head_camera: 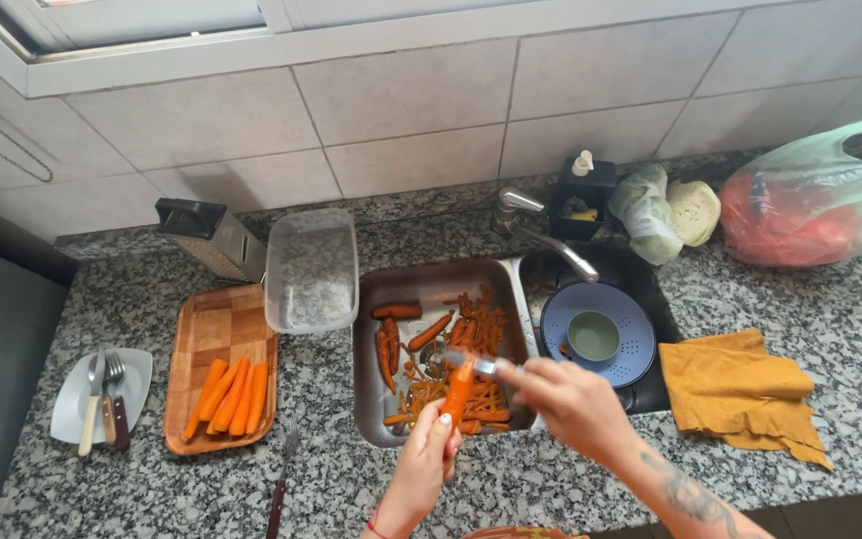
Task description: The person peels several carrots using a knife over a kitchen sink, placing the peeled carrots on a wooden cutting board. The person briefly walks to the living room to pick up a remote control before returning to the sink to continue peeling.
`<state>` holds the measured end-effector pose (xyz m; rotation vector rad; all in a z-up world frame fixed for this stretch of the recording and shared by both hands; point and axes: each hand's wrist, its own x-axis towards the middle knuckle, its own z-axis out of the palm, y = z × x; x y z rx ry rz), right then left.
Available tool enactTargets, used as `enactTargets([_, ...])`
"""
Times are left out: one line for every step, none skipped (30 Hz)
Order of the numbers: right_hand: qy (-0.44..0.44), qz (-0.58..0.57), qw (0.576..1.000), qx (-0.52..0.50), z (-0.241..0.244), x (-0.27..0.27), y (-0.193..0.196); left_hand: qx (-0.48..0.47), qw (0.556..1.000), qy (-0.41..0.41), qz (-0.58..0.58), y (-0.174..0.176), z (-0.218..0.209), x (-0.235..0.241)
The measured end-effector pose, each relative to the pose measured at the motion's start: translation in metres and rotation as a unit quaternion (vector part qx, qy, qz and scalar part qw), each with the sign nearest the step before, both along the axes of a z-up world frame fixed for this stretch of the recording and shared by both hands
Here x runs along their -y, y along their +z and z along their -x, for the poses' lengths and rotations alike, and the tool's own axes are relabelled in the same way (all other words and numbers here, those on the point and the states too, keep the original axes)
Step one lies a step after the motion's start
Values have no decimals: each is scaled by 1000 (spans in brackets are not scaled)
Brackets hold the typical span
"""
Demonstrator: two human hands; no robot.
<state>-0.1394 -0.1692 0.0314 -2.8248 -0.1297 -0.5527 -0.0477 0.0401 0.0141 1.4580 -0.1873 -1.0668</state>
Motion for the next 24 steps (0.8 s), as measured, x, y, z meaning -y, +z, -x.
enactTargets([-50,-24,998,-8,-4,12,-6,-33,999,6,-6,-2,0,0])
enactTargets([-101,-49,994,-16,-8,23,-13,-66,998,12,-12,-5,1,-2])
enactTargets([-103,-50,993,-17,-4,21,-11,-67,998,10,-14,-4,0,-4])
enactTargets([-112,-60,992,-5,-4,23,-8,-80,996,5,-26,-2,-2,-4])
enactTargets([-122,-69,990,7,-3,25,-5,-94,995,0,-38,-1,-4,-4])
enactTargets([-119,-68,991,9,-2,12,0,-92,995,3,-36,-3,-6,-3])
enactTargets([-62,-76,995,15,-1,-2,6,-60,998,19,-31,-5,-7,-2])
enactTargets([-10,-87,996,17,5,-18,10,-33,999,29,-29,-8,-6,-2])
enactTargets([-11,-89,996,15,11,-24,6,-35,998,28,-32,-6,-3,-4])
enactTargets([14,-78,997,-8,14,-29,3,-24,999,29,-18,-4,-3,-3])
enactTargets([39,-67,996,-32,17,-33,0,-13,999,30,-3,-2,-2,-3])
enactTargets([39,-69,996,-33,12,-24,-5,-15,999,30,-5,1,-1,-4])
enactTargets([12,-74,997,-11,8,-15,-10,-32,999,24,-22,4,-1,-5])
enactTargets([-16,-78,997,12,2,-4,-15,-49,998,18,-36,8,-1,-4])
enactTargets([-17,-77,997,12,2,6,-16,-49,998,17,-35,9,0,-5])
enactTargets([-80,-84,993,-29,1,15,-17,-35,999,-1,-40,11,0,-6])
enactTargets([-142,-91,983,-70,0,25,-17,-21,999,-19,-44,12,0,-6])
enactTargets([-141,-90,983,-68,1,19,-10,-20,999,-19,-43,8,-2,-5])
enactTargets([-108,-96,989,-37,2,14,-3,30,999,-16,-38,4,-3,-3])
enactTargets([-75,-103,992,-8,6,5,3,77,996,-12,-36,-1,-2,-5])
enactTargets([-74,-104,992,-9,10,-5,3,76,996,-12,-37,0,-1,-7])
enactTargets([-28,-74,997,-6,13,-14,4,121,991,-26,-58,1,-3,-6])
enactTargets([18,-43,999,-3,16,-23,5,166,982,-39,-78,2,-4,-6])
enactTargets([17,-43,999,-2,14,-19,3,168,982,-40,-77,-1,-4,-6])
